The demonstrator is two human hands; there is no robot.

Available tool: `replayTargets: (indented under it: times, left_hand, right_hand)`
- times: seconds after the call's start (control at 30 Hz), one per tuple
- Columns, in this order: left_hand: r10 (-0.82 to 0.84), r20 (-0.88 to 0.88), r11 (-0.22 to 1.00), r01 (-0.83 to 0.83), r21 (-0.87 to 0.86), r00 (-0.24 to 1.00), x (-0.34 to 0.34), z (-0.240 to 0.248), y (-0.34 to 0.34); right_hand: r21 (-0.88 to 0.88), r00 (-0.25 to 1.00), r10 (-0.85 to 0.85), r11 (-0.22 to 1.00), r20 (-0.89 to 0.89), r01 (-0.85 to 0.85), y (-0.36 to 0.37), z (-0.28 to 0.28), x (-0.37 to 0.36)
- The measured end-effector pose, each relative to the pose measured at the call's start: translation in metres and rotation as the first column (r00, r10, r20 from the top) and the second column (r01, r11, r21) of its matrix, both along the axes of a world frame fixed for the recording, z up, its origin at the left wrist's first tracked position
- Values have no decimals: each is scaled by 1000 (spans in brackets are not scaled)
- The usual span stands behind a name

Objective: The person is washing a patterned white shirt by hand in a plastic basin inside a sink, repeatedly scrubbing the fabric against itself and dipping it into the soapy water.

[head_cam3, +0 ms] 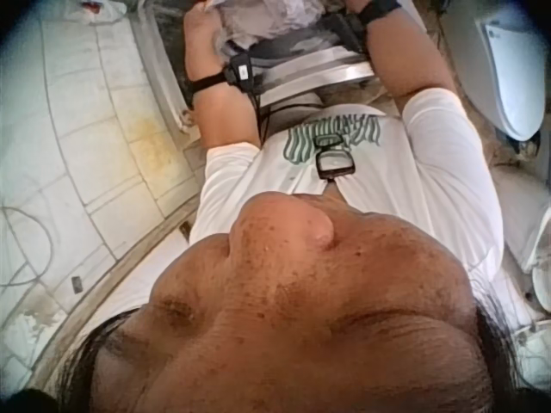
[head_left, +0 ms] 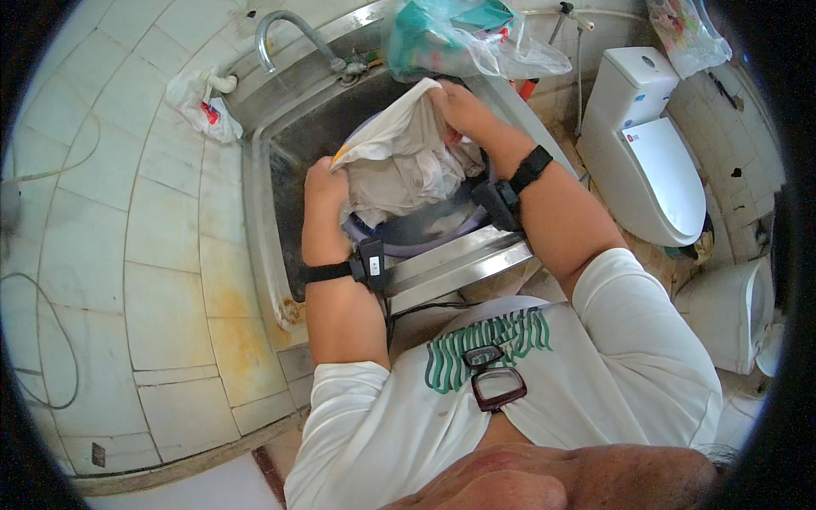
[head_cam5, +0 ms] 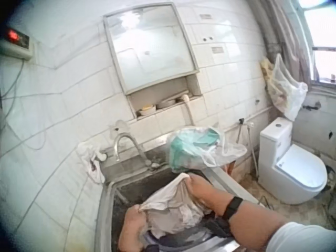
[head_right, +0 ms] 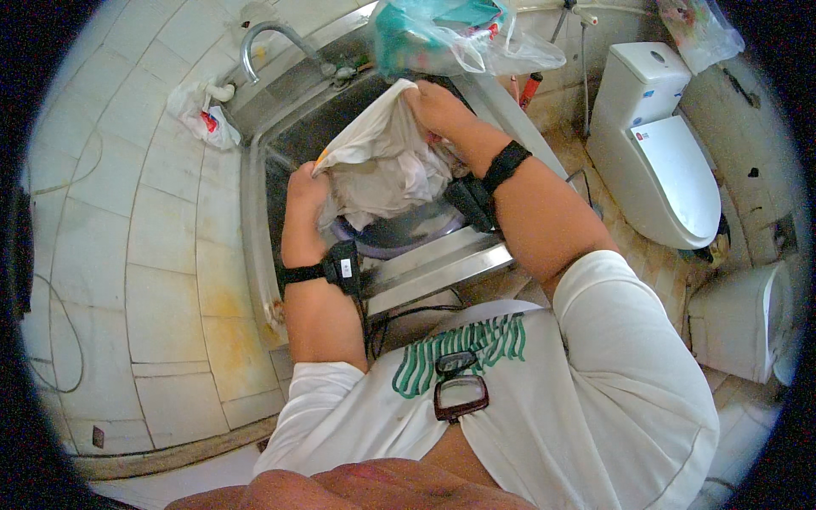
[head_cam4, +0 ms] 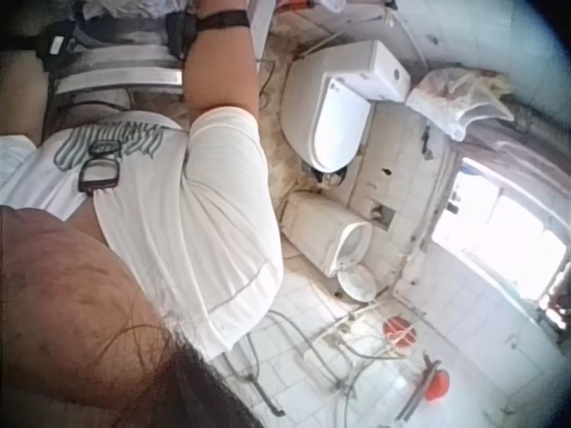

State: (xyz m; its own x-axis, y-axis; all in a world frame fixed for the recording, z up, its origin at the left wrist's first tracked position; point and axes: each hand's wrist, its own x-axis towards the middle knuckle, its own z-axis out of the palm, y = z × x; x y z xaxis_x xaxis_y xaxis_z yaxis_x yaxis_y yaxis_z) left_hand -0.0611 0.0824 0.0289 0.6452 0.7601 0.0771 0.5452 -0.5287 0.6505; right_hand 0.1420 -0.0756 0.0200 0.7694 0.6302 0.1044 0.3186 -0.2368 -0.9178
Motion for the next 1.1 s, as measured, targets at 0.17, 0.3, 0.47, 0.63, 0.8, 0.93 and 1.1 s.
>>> replayTargets:
  times: [0.17,0.3,0.47,0.63,0.8,0.93,1.1]
  left_hand:
    - [86,458,981,-155,115,885,5,1,1]
    - [-32,709,943,-215,255,705,7,22,-13]
    - [66,510,997,-33,-73,858,1,-2,6]
    - [-151,191,934,203,-293,970,7,7,-14]
    - [-348,-60,906,319,-278,936,17,-13,-23]
    - [-553,-302,814,427,-394,776,20,-30,-24]
    - [-625,-467,765,371,-527,625,25,-49,-25]
  right_hand:
    - [334,985,111,940,-130,-62,10,-8,8]
    - [632,920,-191,772,342,-75,11,-4,3]
    - [126,907,46,986,418,-108,1,-5,2]
    - [-189,878,350,934,327,-302,-6,-5,-1]
    - [-481,729,624,749,279,-457,-8,-14,-2]
    - [-682,740,642,453,-197,-575,-11,-4,-22]
    - [-759,505,795,89,-336,-645,-2,-20,-24]
